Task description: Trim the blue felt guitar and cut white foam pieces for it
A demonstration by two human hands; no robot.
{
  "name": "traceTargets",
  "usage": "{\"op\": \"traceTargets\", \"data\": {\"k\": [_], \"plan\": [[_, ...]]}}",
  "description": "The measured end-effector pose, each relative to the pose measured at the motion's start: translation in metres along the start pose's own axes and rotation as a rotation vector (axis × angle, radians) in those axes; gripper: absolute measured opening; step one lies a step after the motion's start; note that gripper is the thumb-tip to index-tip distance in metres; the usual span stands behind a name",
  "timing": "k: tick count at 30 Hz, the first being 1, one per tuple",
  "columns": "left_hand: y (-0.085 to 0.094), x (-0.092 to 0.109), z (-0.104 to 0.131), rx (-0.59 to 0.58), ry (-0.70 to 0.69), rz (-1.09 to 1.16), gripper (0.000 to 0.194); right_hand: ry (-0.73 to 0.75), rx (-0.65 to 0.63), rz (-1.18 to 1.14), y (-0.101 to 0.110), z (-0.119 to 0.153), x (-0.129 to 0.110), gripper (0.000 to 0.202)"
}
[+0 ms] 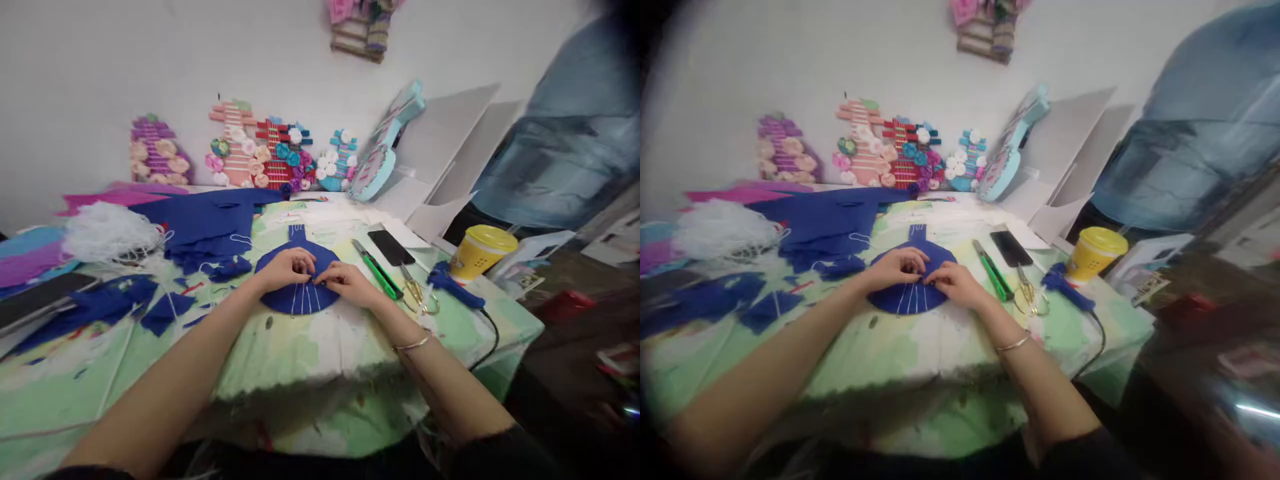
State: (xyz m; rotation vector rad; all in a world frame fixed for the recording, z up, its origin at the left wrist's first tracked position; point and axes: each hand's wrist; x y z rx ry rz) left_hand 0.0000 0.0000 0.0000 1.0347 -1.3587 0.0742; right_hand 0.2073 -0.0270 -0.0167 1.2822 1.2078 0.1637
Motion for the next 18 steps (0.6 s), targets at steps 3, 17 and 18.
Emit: {"op": "traceTargets", "data": {"k": [3,17,18], "plan": [[0.000,-0.001,0.000,0.032,0.014,0.082,0.009,0.002,-0.010,0.026,0.001,0.000,-0.001,0.027],[0.001,-0.004,0.005,0.179,-0.027,0.401,0.014,0.009,0.031,0.075,0.002,0.003,-0.010,0.027],[0.001,-0.005,0.005,0.186,-0.031,0.410,0.013,0.009,0.063,0.055,0.002,0.003,-0.010,0.026]]}}
Point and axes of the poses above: each hand's wrist, its own z-axis away from the middle knuckle, its own y-axis out of the back of the hand, x = y × z, and after that the axes turned 15 degrees about -x, right-handed
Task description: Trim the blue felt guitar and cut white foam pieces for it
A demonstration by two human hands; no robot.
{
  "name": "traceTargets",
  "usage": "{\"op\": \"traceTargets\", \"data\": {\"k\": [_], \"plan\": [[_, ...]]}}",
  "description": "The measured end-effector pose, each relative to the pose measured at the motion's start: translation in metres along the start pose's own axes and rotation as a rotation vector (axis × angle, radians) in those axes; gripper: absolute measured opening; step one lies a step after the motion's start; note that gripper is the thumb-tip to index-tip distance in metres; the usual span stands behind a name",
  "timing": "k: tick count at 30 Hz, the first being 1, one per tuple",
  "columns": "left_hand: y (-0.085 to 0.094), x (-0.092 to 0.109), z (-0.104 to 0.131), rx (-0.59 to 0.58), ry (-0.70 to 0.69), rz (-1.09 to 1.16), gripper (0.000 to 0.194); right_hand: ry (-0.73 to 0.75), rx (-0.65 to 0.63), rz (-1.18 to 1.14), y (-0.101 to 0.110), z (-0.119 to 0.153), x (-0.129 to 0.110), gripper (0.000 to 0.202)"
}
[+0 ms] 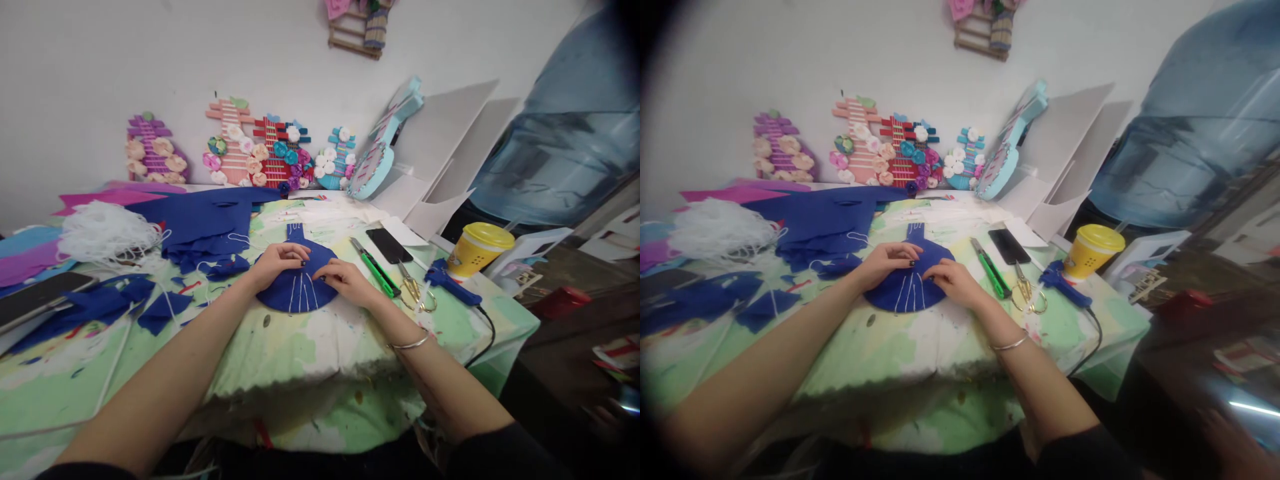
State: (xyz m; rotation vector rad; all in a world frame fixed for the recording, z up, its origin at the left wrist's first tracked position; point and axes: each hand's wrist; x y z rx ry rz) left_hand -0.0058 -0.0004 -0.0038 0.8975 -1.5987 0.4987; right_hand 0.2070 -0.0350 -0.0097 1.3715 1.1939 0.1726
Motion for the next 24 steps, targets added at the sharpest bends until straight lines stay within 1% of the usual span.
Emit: {"op": "traceTargets", "data": {"k": [3,5,9,14,18,21,24], "plan": [[0.0000,-0.0008,0.0001,0.008,-0.013,0.015,0.013,-0.008,0.088,-0.056,0.0014,0.0012,-0.0017,0.025],[-0.0008,-0.0005,0.0004,0.000,-0.019,0.017,0.014,-0.013,0.098,-0.074,0.0017,0.0014,-0.0038,0.023],[-0.0009,-0.0004,0.0007,-0.009,-0.022,0.000,0.014,-0.024,0.050,-0.095,0.0003,0.0013,-0.0069,0.020],[0.0009,-0.0017,0.0008,-0.006,-0.023,0.004,0.013,-0.020,-0.010,-0.086,-0.0017,0.0019,-0.0064,0.030],[0.0005,-0.0011,0.0015,-0.035,-0.026,0.003,0.016,-0.009,-0.047,-0.046,-0.0025,0.0020,-0.0044,0.030],[0.0008,0.0004,0.0015,-0.080,-0.023,-0.056,0.021,-0.010,-0.055,-0.010,-0.0031,0.0011,-0.0040,0.031],[0.0032,0.0016,0.0007,-0.192,-0.024,-0.171,0.029,-0.017,-0.064,0.004,-0.0036,0.0002,-0.0043,0.028]]}}
Point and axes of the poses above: each hand's wrist, its own z-axis away from the middle knuckle, its own y-axis out of the back of the hand, x = y × z, and after that the axes turned 15 degrees about -x, right-handed
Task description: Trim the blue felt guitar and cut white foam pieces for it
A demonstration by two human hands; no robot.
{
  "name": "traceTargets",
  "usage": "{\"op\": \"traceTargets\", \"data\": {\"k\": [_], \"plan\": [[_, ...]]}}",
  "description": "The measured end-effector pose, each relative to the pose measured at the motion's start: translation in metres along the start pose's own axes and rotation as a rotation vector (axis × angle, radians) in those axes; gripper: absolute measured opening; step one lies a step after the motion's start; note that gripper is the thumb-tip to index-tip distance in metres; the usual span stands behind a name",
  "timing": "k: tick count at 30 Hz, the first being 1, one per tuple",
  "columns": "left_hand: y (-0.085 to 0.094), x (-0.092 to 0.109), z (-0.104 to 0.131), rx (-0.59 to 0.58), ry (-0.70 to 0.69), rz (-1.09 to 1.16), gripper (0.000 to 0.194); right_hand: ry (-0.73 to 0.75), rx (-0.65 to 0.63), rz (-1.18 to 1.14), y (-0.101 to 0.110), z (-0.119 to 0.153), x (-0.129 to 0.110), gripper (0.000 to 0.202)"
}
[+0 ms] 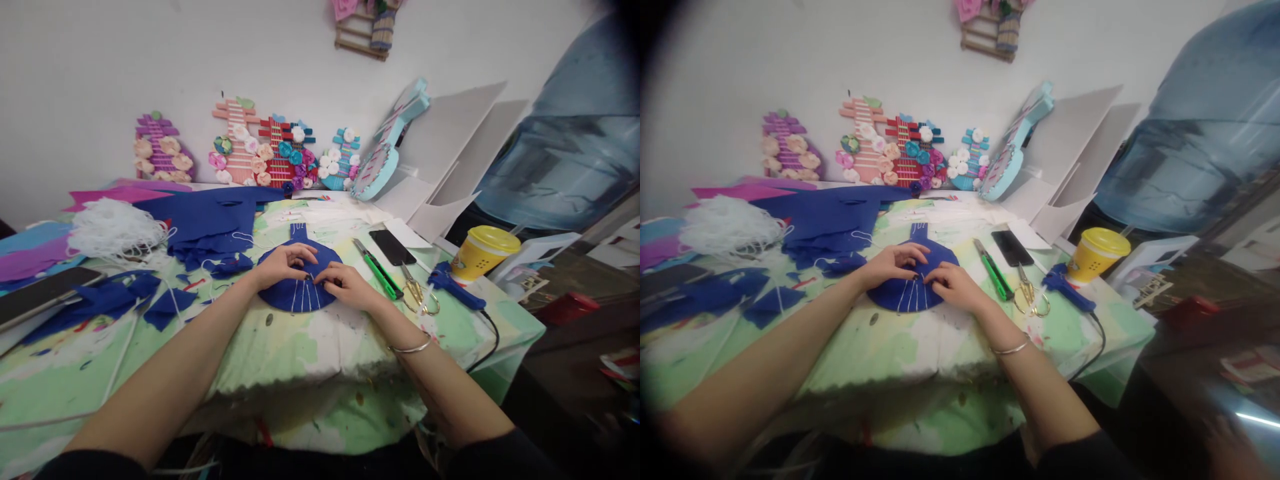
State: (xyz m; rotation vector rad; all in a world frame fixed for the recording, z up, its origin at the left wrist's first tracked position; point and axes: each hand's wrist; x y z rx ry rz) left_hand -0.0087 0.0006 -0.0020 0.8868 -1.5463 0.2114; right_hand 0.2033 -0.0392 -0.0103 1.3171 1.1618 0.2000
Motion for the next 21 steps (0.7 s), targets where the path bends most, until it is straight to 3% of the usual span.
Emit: {"op": "traceTargets", "data": {"k": [5,9,21], "plan": [[0.004,-0.003,-0.001,-0.091,-0.012,-0.162,0.036,0.000,0.040,-0.032,0.000,0.000,0.000,0.025],[0.004,-0.006,-0.002,-0.070,-0.019,-0.154,0.035,0.011,0.050,-0.074,0.001,0.001,-0.001,0.026],[0.000,0.000,-0.002,-0.029,0.011,-0.130,0.031,0.144,-0.090,-0.122,0.005,0.004,-0.010,0.023]]}}
Point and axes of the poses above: each hand's wrist, its own z-axis away from the middle knuckle, its own y-axis out of the back of the hand, x = y × z, and after that the axes turned 15 degrees about -x, right-handed
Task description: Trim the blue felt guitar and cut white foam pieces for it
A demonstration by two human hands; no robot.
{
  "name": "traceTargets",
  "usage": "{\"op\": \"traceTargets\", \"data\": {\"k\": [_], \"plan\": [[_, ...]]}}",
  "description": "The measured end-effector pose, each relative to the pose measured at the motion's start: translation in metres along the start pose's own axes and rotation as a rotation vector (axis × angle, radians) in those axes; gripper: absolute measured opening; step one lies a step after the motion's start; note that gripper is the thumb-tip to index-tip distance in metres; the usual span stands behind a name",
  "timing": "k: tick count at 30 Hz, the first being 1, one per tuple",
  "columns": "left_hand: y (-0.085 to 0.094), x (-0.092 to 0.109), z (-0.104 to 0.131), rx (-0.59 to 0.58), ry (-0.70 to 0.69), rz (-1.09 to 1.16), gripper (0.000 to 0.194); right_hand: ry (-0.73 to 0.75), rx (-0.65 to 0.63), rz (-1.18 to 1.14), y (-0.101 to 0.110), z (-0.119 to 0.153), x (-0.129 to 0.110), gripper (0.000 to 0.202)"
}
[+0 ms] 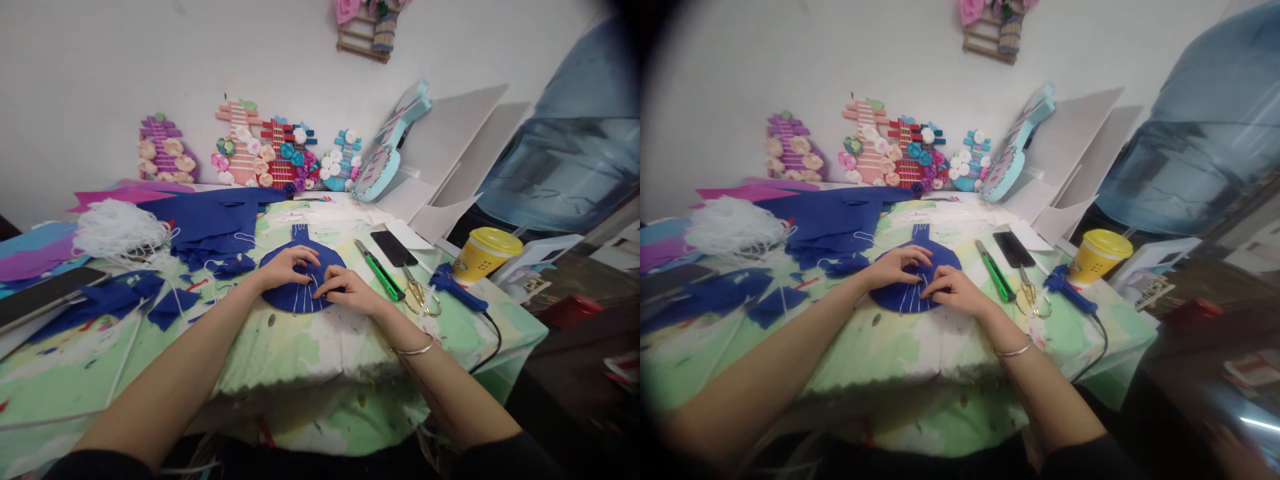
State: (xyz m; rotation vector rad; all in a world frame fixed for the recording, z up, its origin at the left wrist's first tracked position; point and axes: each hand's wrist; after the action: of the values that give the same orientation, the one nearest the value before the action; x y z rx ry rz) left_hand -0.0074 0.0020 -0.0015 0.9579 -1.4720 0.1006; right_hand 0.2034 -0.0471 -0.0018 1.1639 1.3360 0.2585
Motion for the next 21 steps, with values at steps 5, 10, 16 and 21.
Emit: {"op": "traceTargets", "data": {"k": [5,10,16,21], "plan": [[-0.0035,-0.0009,-0.0008,0.115,0.040,0.129,0.019,-0.010,-0.008,-0.019,-0.0005,0.0004,0.0007,0.023],[-0.0047,0.0015,-0.0008,0.132,0.059,0.159,0.021,-0.033,0.073,-0.065,-0.0002,0.0007,0.0031,0.025],[-0.0046,0.0005,-0.0004,0.161,0.051,0.187,0.019,-0.081,0.083,0.072,-0.0022,-0.0007,0.0071,0.024],[-0.0049,0.0006,-0.0008,0.172,0.066,0.195,0.019,-0.127,0.106,0.141,-0.0037,-0.0016,0.0098,0.023]]}}
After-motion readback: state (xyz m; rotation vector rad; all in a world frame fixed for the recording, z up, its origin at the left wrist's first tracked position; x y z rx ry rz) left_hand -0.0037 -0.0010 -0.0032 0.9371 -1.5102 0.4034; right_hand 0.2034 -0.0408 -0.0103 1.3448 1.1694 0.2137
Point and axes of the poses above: each hand's wrist, its own z-axis away from the middle knuckle, its own y-axis out of the back of the hand, x = y × z, and after that the axes turned 15 degrees about -x, right-handed
